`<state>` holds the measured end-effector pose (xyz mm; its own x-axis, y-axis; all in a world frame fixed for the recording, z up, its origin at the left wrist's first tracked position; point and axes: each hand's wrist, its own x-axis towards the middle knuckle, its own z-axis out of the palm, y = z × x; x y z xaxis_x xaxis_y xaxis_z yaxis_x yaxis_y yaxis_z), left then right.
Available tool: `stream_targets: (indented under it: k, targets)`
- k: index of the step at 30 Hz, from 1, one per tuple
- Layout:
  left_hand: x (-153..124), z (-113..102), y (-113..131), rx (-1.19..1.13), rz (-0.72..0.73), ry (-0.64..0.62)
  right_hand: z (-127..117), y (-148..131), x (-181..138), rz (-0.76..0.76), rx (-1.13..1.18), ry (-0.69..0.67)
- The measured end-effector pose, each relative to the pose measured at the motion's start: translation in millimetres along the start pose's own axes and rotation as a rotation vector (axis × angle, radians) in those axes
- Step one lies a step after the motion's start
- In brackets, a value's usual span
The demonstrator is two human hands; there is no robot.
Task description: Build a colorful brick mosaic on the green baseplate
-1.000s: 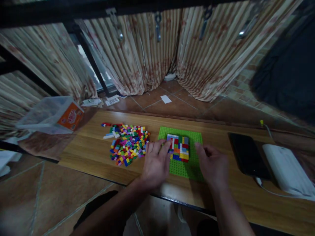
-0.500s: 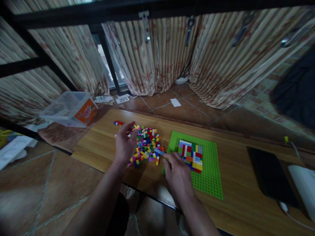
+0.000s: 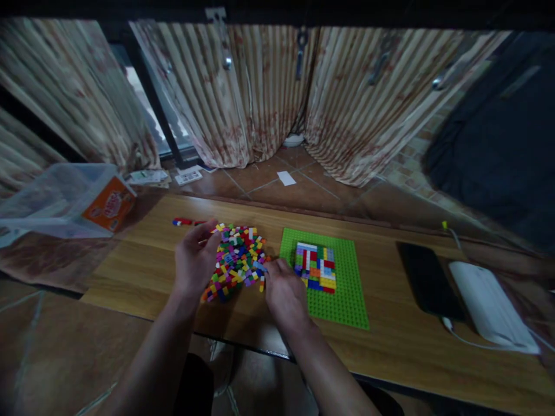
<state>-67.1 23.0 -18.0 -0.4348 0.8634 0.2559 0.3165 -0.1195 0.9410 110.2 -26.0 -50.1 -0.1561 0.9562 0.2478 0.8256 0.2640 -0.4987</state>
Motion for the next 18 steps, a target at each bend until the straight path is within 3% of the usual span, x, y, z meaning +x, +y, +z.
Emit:
stream_targets:
  k: [4, 9, 12, 18]
  targets:
    - [-7.5, 2.0, 9.6, -0.001, 0.103, -0.096, -6.2, -2.3, -2.0, 0.003, 0.126, 0.048]
    - [-34.3, 11.4, 29.2, 0.059, 0.407, -0.542, -34.9, 4.0, -12.2, 0.006, 0.350, 0.051]
    - [-49.4, 21.4, 35.3, 0.075, 0.470, -0.744, -53.9, 16.0, -20.4, 0.035, 0.392, 0.048]
    - [-69.5, 42.7, 35.7, 0.134, 0.492, -0.873, -71.1, 46.0, -35.8, 0.158, 0.455, 0.064]
